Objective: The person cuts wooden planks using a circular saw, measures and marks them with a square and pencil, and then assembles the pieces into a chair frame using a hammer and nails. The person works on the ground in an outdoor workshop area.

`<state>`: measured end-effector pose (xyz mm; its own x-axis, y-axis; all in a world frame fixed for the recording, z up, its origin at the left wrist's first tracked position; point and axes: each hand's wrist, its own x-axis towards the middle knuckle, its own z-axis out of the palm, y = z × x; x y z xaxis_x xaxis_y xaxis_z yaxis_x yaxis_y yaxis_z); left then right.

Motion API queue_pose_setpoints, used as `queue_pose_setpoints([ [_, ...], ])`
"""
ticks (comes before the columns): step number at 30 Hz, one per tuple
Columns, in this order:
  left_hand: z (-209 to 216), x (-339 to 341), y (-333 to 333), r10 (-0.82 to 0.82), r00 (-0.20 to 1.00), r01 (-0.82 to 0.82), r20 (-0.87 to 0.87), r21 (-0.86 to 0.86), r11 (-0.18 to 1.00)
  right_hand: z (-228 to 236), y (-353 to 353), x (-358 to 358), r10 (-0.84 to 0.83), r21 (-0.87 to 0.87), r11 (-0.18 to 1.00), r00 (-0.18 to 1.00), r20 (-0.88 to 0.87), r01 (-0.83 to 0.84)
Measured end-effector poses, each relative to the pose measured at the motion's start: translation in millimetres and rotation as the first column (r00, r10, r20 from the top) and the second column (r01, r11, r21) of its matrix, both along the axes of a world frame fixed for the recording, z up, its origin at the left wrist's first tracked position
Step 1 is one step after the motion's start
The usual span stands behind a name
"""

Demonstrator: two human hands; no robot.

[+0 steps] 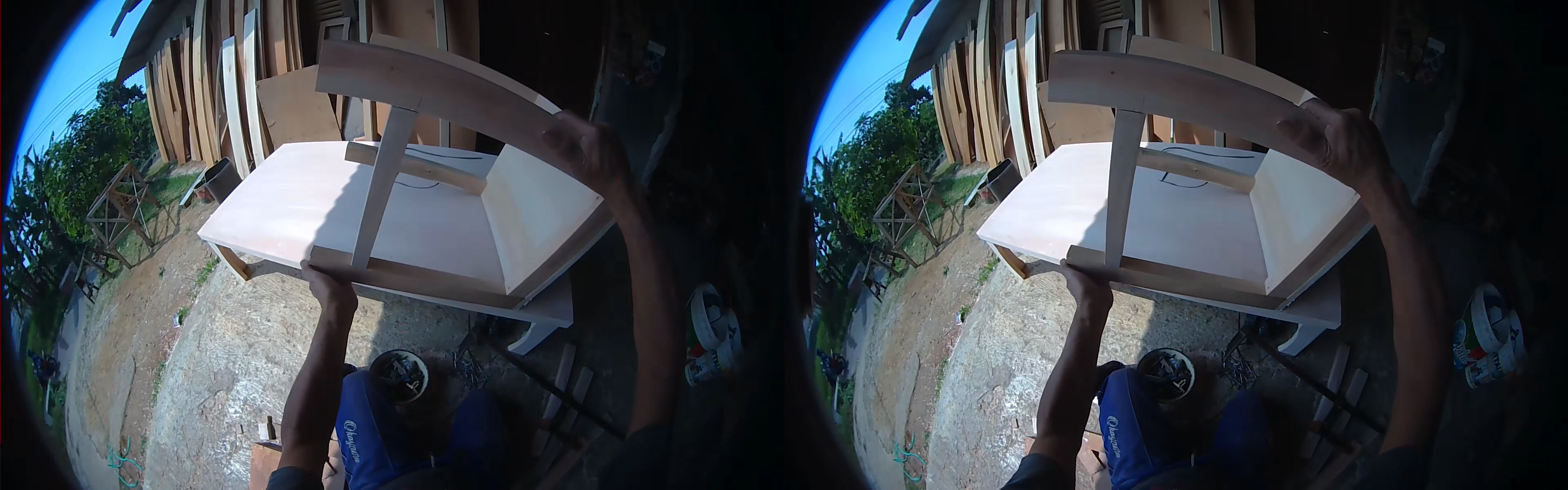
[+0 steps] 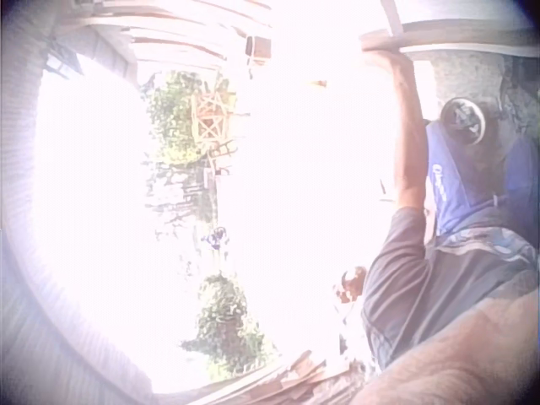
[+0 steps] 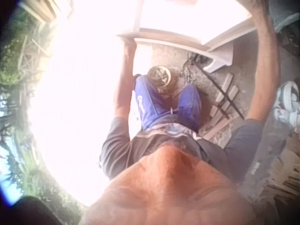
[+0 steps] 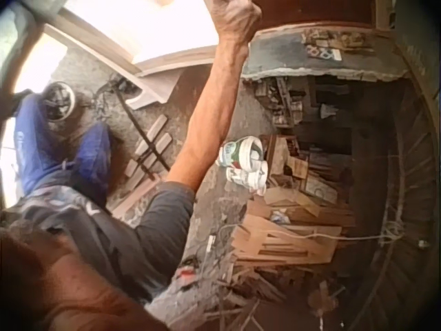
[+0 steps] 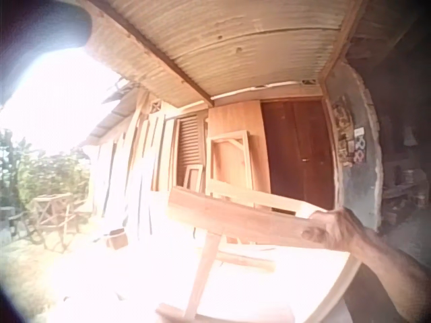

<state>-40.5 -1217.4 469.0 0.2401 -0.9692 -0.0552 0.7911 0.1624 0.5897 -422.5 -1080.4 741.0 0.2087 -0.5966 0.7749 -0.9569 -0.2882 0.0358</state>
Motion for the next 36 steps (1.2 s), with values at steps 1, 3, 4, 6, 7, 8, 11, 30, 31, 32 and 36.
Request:
queue_pose_setpoints([
  [1,-2.3,-8.4,11.9,-0.091,0.994,0.087,0.052,0.07,0.994,-0.4,3.6,-2.8,-0.024,0.011,1.0,0.999,-0.038,0.024],
  [3,-4.4,-14.1,34.0,-0.269,0.951,0.234,0.152,0.218,0.948,-4.4,5.1,-5.2,-0.039,0.015,0.999,0.994,-0.104,0.041],
  [4,-13.6,-11.9,36.4,-0.328,0.934,0.298,0.139,0.202,0.933,-4.5,5.7,-3.3,-0.034,0.005,0.999,0.991,-0.133,0.035],
  [6,-38.1,-3.7,34.0,-0.437,0.891,0.415,0.124,0.171,0.894,-7.7,4.2,-0.8,-0.07,0.051,0.995,0.978,-0.195,0.082],
  [7,-46.2,-6.0,35.0,-0.451,0.877,0.428,0.162,0.16,0.89,-5.9,4.0,0.4,-0.112,0.101,0.985,0.964,-0.242,0.14],
  [8,-55.2,-9.6,36.8,-0.465,0.862,0.442,0.2,0.149,0.884,-7.2,3.7,0.9,-0.149,0.151,0.968,0.945,-0.29,0.199],
  [11,-66.0,-23.1,43.9,-0.499,0.862,0.477,0.083,0.195,0.857,-19.1,3.1,-1.5,-0.015,-0.015,1.0,0.95,-0.312,0.011],
  [30,-106.0,-67.1,45.4,-0.516,0.855,0.511,-0.049,0.247,0.824,-27.5,-2.0,-6.8,-0.09,0.11,0.984,0.93,-0.356,0.137],
  [31,-105.6,-72.5,47.4,-0.514,0.856,0.512,-0.059,0.246,0.823,-26.7,-1.7,-12.3,-0.104,0.149,0.975,0.929,-0.356,0.166],
  [32,-104.6,-77.2,48.7,-0.513,0.855,0.513,-0.069,0.244,0.823,-25.5,-1.6,-18.4,-0.098,0.137,0.978,0.927,-0.361,0.157],
  [36,-107.1,-84.2,50.2,-0.501,0.862,0.503,-0.081,0.268,0.822,-27.1,-1.8,-29.0,-0.077,0.157,0.978,0.932,-0.355,0.141],
])
